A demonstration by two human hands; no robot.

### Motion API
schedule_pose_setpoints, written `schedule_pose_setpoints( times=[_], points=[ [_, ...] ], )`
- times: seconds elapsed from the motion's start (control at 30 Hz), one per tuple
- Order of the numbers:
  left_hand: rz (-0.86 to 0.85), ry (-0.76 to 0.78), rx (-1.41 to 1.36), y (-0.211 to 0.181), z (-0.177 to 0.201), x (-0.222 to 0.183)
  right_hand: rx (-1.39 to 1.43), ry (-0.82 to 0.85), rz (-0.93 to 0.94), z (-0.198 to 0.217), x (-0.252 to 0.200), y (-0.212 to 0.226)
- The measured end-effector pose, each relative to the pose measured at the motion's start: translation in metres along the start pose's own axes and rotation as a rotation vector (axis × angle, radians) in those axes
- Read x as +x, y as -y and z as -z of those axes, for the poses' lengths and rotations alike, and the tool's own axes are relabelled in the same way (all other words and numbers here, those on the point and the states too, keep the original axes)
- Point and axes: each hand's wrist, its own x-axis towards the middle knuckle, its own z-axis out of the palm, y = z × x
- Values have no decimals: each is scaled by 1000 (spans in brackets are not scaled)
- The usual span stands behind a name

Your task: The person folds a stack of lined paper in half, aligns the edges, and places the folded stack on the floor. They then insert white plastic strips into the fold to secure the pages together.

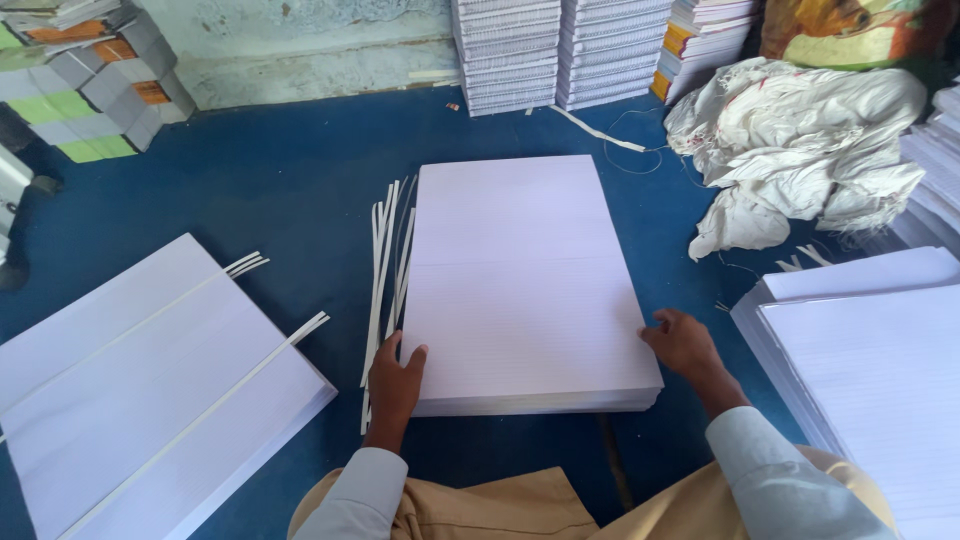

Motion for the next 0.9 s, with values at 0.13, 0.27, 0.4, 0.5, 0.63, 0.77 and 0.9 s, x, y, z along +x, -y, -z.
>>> schedule_pose_setpoints(
  times=[0.13,0.27,0.4,0.5,0.63,0.77,0.9],
  points=[
    [54,42,-31,-1,2,-1,7,20,45,-9,9,-5],
    [85,57,-59,-1,2,-2,22,57,39,-15,11,-9],
    [117,78,-84,-5,5,-4,53,76,-12,-11,6,-4],
    [214,168,-131,-4,3,-4,41,114,-22,-8,1,2],
    [155,156,-52,8,-6,1,55,128,-35,-5,-4,11],
    [90,175,20,21,-12,7,18,137,-56,-4,-8,14],
    [119,199,19,24,-13,8,32,124,-27,-4,-6,12]
  ],
)
